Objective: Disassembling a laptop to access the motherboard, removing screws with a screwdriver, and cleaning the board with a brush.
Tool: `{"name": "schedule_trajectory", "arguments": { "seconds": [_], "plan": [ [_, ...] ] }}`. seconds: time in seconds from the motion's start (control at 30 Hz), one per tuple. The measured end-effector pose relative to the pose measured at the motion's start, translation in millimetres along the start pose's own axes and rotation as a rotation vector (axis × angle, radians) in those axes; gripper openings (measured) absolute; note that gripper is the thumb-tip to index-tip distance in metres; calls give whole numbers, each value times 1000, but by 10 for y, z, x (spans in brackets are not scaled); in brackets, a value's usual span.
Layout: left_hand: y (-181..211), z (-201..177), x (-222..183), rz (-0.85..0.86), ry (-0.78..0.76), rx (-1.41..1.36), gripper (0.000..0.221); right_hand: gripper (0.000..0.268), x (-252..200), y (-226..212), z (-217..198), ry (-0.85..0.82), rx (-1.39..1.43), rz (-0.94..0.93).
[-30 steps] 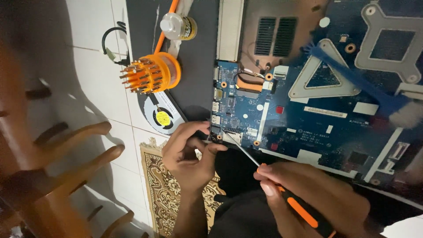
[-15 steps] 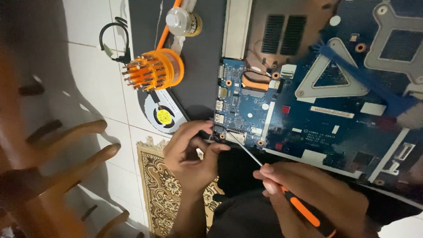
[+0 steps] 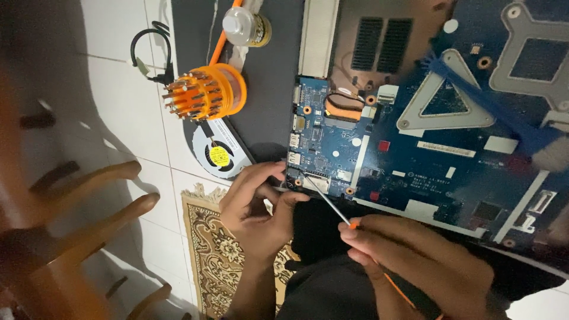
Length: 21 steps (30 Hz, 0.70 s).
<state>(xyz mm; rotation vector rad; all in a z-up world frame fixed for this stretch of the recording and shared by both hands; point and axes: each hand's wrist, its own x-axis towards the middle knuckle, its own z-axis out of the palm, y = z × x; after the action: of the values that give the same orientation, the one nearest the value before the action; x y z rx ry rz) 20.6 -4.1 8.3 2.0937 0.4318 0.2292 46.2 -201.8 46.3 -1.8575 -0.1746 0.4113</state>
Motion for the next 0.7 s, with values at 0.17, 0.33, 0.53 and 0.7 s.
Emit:
{"name": "schedule_trajectory", "arguments": {
  "seconds": [0.17, 0.33, 0.53, 0.7],
  "plan": [
    [-14, 7, -13, -2, 6, 5, 49, 34, -43, 121, -64, -155, -87, -42],
    [14, 0, -13, -19, -3, -13, 47, 39, -96, -12, -71, -64, -105, 34],
    [1, 2, -12, -15, 0, -4, 48, 39, -38, -113, -27, 4, -119, 126],
    [-8, -3, -9, -11, 4, -6, 48, 39, 3, -112, -24, -72, -142, 131]
  ]
}}
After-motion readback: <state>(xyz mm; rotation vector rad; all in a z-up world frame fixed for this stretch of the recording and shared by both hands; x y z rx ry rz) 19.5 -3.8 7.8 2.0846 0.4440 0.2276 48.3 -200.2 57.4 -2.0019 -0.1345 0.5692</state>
